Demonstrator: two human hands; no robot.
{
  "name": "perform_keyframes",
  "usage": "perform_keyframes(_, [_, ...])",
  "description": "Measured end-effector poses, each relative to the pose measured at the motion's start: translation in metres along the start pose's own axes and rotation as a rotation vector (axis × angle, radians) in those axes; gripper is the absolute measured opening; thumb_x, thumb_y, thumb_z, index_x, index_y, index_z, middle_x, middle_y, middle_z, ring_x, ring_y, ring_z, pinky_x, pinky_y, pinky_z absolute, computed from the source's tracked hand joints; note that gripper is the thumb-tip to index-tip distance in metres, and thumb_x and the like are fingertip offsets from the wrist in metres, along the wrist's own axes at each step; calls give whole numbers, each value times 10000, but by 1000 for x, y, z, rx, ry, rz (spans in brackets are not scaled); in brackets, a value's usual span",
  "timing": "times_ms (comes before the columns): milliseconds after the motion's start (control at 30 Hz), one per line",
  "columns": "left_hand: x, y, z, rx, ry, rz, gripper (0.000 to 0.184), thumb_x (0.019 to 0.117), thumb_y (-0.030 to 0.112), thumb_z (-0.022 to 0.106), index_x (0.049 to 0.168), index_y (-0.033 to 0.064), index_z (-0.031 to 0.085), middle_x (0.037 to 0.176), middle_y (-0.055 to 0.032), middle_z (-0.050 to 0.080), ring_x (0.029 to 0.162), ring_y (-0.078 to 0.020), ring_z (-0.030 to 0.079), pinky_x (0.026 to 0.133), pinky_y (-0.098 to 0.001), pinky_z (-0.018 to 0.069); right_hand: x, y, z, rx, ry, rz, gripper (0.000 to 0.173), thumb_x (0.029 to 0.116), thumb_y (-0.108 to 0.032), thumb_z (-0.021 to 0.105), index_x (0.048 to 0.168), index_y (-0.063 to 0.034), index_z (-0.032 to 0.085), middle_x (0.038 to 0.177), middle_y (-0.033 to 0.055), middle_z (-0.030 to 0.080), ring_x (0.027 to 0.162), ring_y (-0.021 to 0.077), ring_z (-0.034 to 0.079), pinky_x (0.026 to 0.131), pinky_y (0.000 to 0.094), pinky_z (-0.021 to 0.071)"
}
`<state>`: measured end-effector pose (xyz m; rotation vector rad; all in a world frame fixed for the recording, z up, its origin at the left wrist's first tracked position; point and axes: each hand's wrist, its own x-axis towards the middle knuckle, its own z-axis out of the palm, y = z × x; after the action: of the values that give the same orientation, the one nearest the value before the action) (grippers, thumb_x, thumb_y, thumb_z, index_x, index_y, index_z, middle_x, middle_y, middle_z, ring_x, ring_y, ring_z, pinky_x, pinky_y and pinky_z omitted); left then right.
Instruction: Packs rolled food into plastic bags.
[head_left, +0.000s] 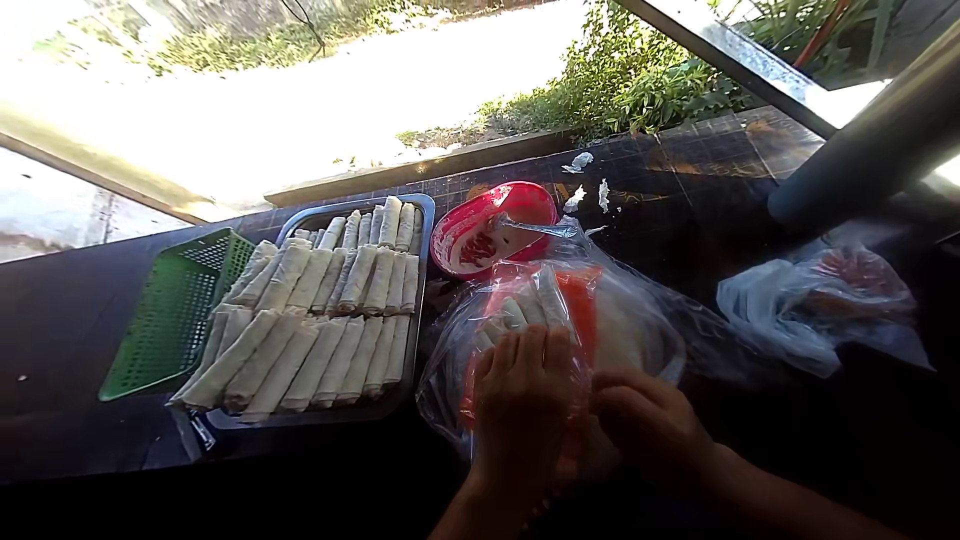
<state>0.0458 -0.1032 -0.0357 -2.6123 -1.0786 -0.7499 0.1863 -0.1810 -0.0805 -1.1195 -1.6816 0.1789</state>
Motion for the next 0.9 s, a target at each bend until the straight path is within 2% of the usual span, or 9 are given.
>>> perform_keyframes(100, [0, -1, 3, -2, 1, -21, 192, 907, 29, 585, 989, 80, 750, 923, -123, 720, 844, -306, 685, 703, -401, 509, 1, -1, -1, -86, -19, 6, 94, 974, -35, 561, 913, -72, 621, 900, 82, 670, 848, 99, 655, 774, 142, 526])
perform_keyframes(167, [-11, -4, -5, -9, 6, -51, 203, 970, 176, 570, 1023, 79, 740, 940, -133, 699, 867, -317, 669, 741, -415, 513, 5, 0, -4, -183, -30, 37, 84, 968, -84, 551, 951, -98, 633, 900, 59, 664, 855, 109, 647, 749, 165, 527])
perform_keyframes(333, [-50, -10, -28, -32, 7, -255, 471, 1044, 407, 489, 1079, -15, 696, 940, -195, 680, 847, -326, 666, 748, -388, 538, 26, 6, 1, -325, -151, -31, 262, 1011, -333, 560, 1150, -132, 653, 1161, 107, 689, 1156, 262, 626, 961, 356, 500])
perform_keyframes(400, [-61, -9, -32, -76, -21, -321, 462, 1038, 376, 504, 1081, -48, 683, 876, -180, 676, 762, -290, 675, 701, -364, 560, 40, 9, 9, -339, -203, -76, 301, 978, -346, 616, 1185, -131, 660, 1194, 116, 690, 1180, 291, 626, 980, 393, 502])
perform_keyframes(533, [-71, -5, -26, -113, 35, -340, 278, 1039, 158, 490, 999, -20, 699, 814, -137, 694, 749, -230, 689, 734, -302, 564, 62, 16, 23, -365, -252, -94, 237, 859, -103, 665, 1090, -96, 718, 1026, 94, 732, 988, 281, 698, 830, 425, 542])
perform_keyframes(600, [-71, -6, -25, -131, 77, -344, 266, 1046, 162, 484, 976, 5, 686, 798, -112, 683, 742, -195, 668, 744, -256, 546, 69, 14, 27, -400, -251, -71, 245, 826, -108, 693, 1067, -86, 730, 980, 92, 732, 943, 281, 705, 788, 419, 551])
perform_keyframes(667, [-72, -7, -24, -153, 105, -341, 246, 1040, 168, 491, 998, 8, 672, 799, -103, 684, 719, -177, 653, 722, -241, 538, 69, 11, 26, -371, -283, -56, 295, 835, -211, 701, 1108, -102, 724, 1023, 93, 724, 974, 284, 687, 798, 436, 524])
perform_keyframes(767, [-73, -7, -23, -207, 134, -332, 210, 1037, 160, 492, 1037, 11, 640, 824, -104, 682, 733, -166, 637, 744, -230, 526, 65, 3, 22, -295, -344, -30, 521, 878, -559, 668, 1198, -150, 702, 1178, 84, 708, 1126, 272, 654, 939, 489, 493])
perform_keyframes(900, [-75, -3, -23, -278, 144, -273, 172, 1039, 157, 484, 1041, 58, 624, 834, -70, 675, 774, -148, 637, 787, -209, 518, 67, -1, 41, -375, -274, -33, 341, 838, -301, 699, 1136, -138, 724, 1108, 95, 721, 1052, 294, 672, 835, 456, 510])
